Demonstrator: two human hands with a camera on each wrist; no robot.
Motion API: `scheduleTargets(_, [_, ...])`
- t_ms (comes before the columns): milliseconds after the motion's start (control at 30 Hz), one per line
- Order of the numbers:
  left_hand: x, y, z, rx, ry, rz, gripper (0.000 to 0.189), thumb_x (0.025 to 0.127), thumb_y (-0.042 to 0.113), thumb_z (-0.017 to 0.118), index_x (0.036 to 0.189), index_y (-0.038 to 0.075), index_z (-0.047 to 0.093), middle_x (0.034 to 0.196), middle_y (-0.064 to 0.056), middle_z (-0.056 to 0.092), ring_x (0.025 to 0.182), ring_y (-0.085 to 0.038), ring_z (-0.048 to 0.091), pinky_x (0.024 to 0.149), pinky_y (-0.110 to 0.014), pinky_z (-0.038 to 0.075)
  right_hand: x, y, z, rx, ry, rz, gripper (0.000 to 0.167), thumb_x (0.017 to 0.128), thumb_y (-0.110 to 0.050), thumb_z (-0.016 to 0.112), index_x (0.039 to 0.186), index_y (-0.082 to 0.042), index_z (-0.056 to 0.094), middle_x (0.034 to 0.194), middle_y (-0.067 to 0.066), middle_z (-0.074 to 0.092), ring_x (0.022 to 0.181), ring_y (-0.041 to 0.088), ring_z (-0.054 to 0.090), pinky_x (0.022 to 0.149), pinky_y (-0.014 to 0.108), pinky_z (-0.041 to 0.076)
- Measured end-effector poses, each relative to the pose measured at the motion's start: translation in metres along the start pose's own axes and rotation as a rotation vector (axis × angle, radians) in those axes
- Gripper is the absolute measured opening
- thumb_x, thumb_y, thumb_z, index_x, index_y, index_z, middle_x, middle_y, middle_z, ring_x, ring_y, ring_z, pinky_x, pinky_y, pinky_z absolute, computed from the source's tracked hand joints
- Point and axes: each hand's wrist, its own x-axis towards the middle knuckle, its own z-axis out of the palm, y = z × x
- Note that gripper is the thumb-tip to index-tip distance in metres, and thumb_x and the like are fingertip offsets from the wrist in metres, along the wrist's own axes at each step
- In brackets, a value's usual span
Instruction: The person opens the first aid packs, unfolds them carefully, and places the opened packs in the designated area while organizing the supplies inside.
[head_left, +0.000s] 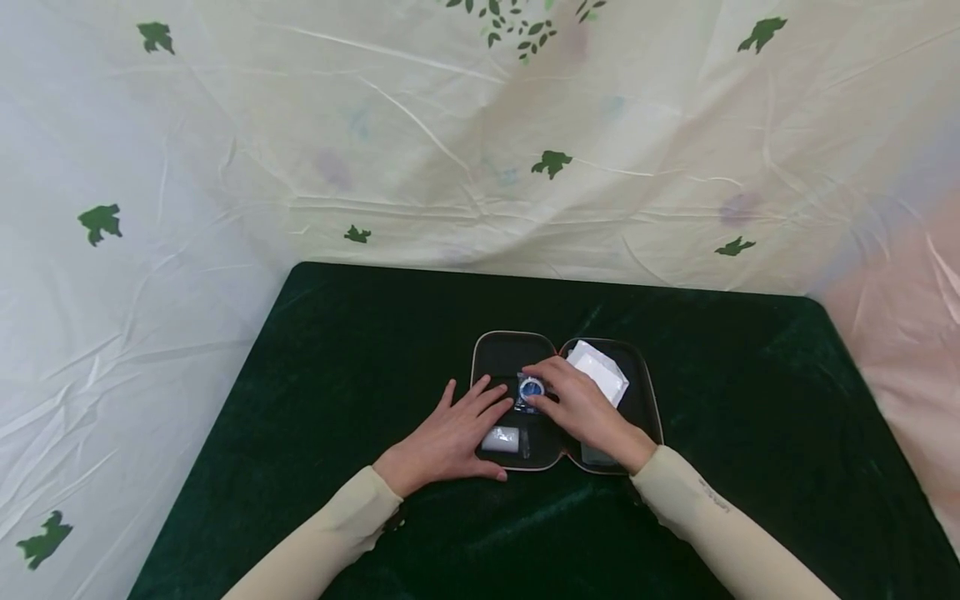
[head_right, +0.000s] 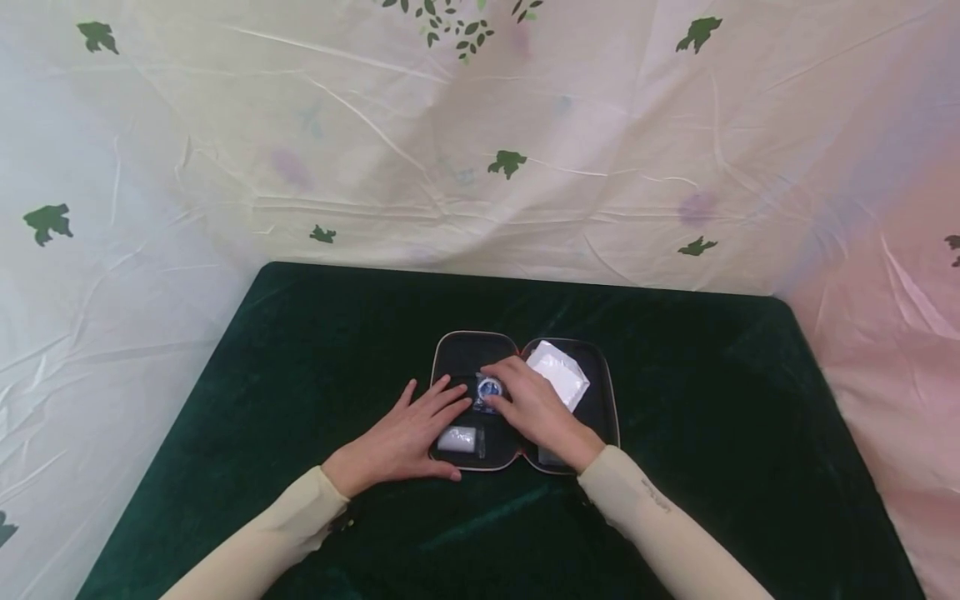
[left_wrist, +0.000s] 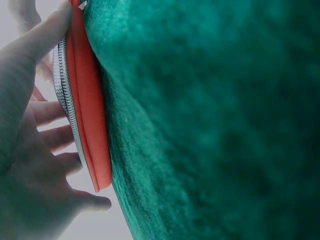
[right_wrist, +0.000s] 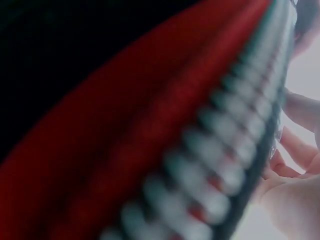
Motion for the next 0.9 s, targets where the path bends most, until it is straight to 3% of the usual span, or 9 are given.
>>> scheduleTargets(333, [-0.0006, -0.0003, 0.0002, 0.009, -0.011, -0.009, 0.095, 0.087, 0.069, 0.071, 0.161, 0.019, 0.038, 0.171, -0.005, 0.023, 0.159, -0.029, 0.007, 0.12, -0.07, 0.013, 0.0006, 0.0013, 0.0045, -0.086, 0.0, -0.065, 0.034, 0.102, -0.013, 0.068, 0.135, -0.009, 0.064, 0.131, 0.008, 0.064, 0.117, 0.024, 0.065, 0.098, 0.046, 0.055])
scheduleTargets(633, [0.0, -0.0001, 0.0005, -0.003, -0.009, -0.009, 0.096, 0.087, 0.068, 0.071, 0.161, 0.019, 0.037, 0.171, -0.005, 0.024, 0.159, -0.029, 0.007, 0.12, -0.07, 0.013, -0.0007, 0.0042, -0.0012, -0.198, -0.062, -0.123, 0.033, 0.1, -0.011, 0.068, 0.133, -0.004, 0.067, 0.128, 0.013, 0.069, 0.122, 0.03, 0.064, 0.105, 0.051, 0.05])
scheduleTargets(900, [0.0008, -0.0006, 0.0005, -0.006, -0.009, -0.007, 0.096, 0.087, 0.068, 0.071, 0.162, 0.019, 0.036, 0.171, -0.005, 0.023, 0.159, -0.029, 0.006, 0.12, -0.07, 0.012, -0.0032, 0.0046, -0.0041, -0.318, -0.087, -0.179, 0.033, 0.098, -0.012, 0.073, 0.13, -0.004, 0.071, 0.124, 0.012, 0.066, 0.112, 0.026, 0.064, 0.097, 0.046, 0.054])
